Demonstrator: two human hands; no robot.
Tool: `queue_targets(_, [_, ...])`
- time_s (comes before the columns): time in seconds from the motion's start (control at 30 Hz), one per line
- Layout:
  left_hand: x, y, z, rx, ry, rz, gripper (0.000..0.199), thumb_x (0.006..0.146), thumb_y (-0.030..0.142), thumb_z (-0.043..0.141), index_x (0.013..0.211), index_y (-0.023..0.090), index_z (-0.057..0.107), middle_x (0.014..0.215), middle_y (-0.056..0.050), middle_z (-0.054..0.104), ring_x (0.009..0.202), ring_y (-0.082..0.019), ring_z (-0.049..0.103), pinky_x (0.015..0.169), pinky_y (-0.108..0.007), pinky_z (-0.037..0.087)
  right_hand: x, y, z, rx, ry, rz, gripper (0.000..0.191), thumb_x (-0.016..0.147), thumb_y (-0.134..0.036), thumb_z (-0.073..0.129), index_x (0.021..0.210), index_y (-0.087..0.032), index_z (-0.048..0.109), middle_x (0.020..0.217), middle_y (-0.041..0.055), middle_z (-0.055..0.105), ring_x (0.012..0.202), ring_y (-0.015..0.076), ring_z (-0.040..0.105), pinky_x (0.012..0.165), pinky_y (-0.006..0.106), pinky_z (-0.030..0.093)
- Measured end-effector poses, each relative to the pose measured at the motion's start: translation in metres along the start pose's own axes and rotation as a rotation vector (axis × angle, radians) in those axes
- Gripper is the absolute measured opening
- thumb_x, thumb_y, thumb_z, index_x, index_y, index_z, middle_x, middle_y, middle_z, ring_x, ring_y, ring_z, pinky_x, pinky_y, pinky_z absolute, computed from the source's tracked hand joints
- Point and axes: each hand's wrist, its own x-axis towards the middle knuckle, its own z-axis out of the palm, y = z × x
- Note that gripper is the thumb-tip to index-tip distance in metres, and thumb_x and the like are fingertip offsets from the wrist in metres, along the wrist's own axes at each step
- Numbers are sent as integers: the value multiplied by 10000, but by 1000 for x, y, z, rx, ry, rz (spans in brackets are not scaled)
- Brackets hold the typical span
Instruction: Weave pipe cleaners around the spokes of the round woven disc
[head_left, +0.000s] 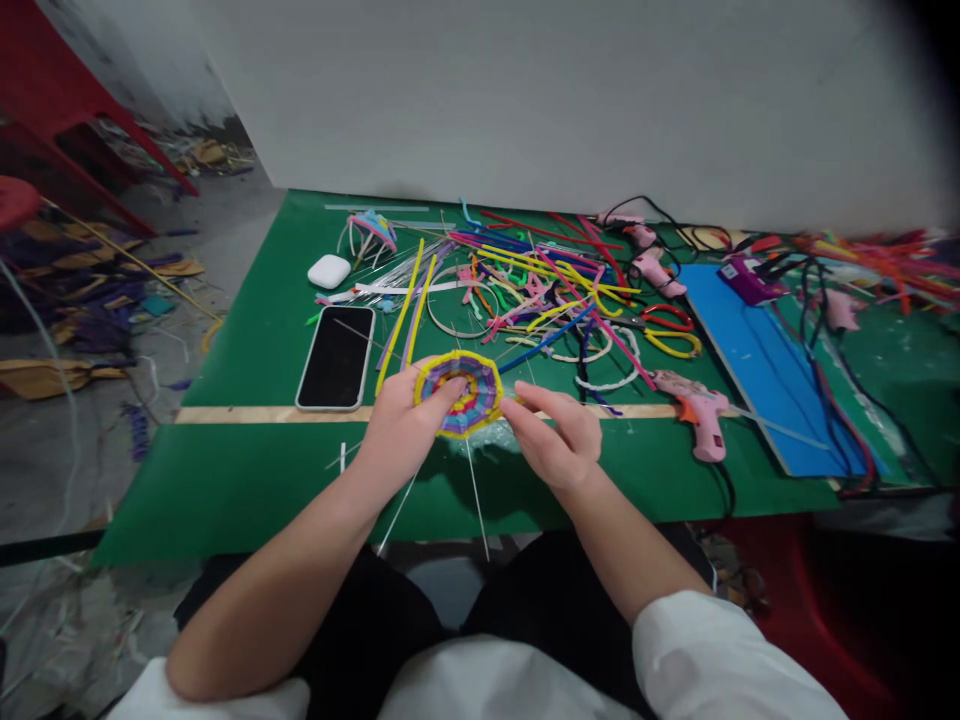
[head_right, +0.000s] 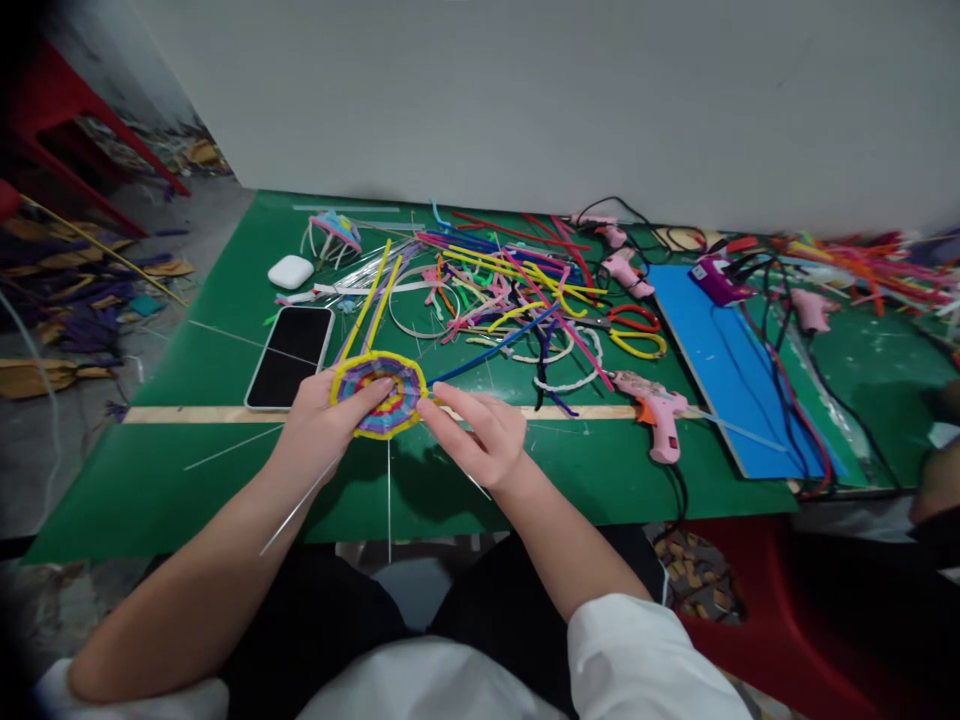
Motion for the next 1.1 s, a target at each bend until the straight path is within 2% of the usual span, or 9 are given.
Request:
queue_targets(0.2, [0,0,-1,25,5,-12,216,701,305,680,862,161,688,843,-43,698,790,-190,649,711,-275,531,3,-4,-3,31,-66,-27,327,753,-82,626,1042,-234,648,881,46,642,751,137,642,616,237,571])
queue_targets(0.37, [0,3,2,-170,-1,-105,247,665,284,710,861,139,674,821,-48,697,748,-184,656,689,-278,545,1,-8,-2,24,14,73,339,755,-77,624,1049,-245,644,870,25,692,730,131,658,613,224,553])
queue_targets(0.57, [-1,3,9,-362,73,-175,276,635,247,728,860,116,637,811,-58,694,758,-199,665,738,-331,555,4,-14,5,83,-44,180,288,711,-40,649,951,-200,647,791,32,710,662,104,655,577,185,519])
queue_targets(0.7, [-1,-2,14,-418,145,-115,263,636,233,731,858,130,635,802,-41,689,755,-187,666,750,-332,555,1,-18,12,72,-85,228,251,745,-59,613,947,-207,637,781,27,707,651,98,648,551,182,500])
queue_targets(0.87, [-1,-11,17,-395,224,-10,230,667,248,714,858,143,643,816,-36,683,748,-172,659,730,-312,556,2,-22,14,188,-118,322,265,767,-56,574,977,-209,625,817,38,707,711,113,656,589,200,517])
queue_targets(1.1, [-1,-19,11,-161,208,180,234,751,309,649,945,178,639,896,-37,679,819,-174,650,750,-288,547,14,-32,8,427,-150,605,168,775,-129,583,909,-201,654,821,47,702,691,135,629,546,240,501])
